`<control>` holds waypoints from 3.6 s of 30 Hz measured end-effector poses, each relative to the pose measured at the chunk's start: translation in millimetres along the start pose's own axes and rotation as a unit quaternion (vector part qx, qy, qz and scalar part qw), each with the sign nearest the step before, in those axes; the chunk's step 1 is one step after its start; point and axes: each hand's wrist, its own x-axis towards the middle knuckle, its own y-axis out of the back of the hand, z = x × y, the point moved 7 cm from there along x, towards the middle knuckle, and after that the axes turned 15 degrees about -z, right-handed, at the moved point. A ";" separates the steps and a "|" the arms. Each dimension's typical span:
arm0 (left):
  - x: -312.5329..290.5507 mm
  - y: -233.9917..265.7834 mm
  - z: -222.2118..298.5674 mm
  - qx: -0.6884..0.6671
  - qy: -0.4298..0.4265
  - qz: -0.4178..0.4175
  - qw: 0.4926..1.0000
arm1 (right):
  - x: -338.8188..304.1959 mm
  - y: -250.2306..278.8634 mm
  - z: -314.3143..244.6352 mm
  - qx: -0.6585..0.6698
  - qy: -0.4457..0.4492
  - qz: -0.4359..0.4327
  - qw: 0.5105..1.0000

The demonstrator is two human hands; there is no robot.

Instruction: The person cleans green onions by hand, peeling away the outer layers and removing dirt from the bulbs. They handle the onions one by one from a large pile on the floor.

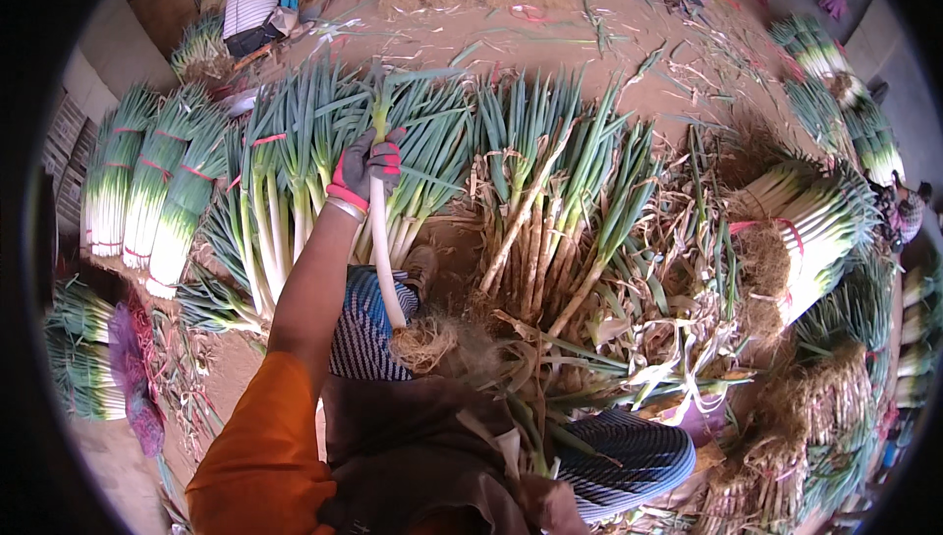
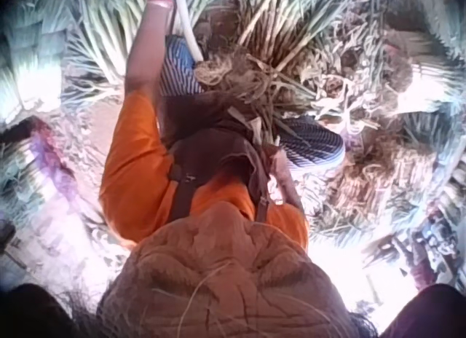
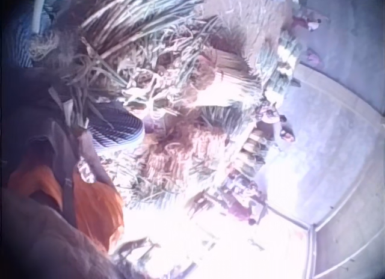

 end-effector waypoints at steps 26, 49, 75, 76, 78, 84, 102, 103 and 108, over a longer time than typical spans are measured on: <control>-288.5 117.2 99.5 0.451 -0.006 0.536 0.713 | 389.8 1.9 213.8 0.074 -0.363 0.160 0.915; -27.7 30.5 -101.4 0.392 0.241 0.275 0.844 | 170.6 -19.5 -6.4 0.561 0.084 -0.095 0.818; -3.0 5.9 -85.4 0.408 -0.056 0.211 0.887 | 319.3 148.1 5.5 0.268 0.129 0.327 0.897; -3.2 6.6 -85.8 0.412 -0.048 0.206 0.886 | 313.6 141.1 11.4 0.268 0.128 0.322 0.899; -2.7 2.7 -89.3 0.390 -0.034 0.194 0.900 | 295.5 127.2 9.8 0.258 0.104 0.305 0.911; 2.5 21.3 -99.1 0.387 -0.019 0.177 0.905 | 219.9 83.4 2.3 0.342 0.062 0.199 0.916; 3.3 -7.5 -88.8 0.409 0.030 0.175 0.895 | 130.1 -26.4 49.0 -0.133 -0.100 -0.339 0.926; 3.0 -9.3 -90.1 0.412 0.032 0.181 0.893 | 147.2 -2.2 36.9 -0.123 -0.069 -0.332 0.933; 5.8 -11.0 -93.0 0.460 0.044 0.153 0.873 | 237.4 103.9 17.8 0.221 0.101 0.124 0.962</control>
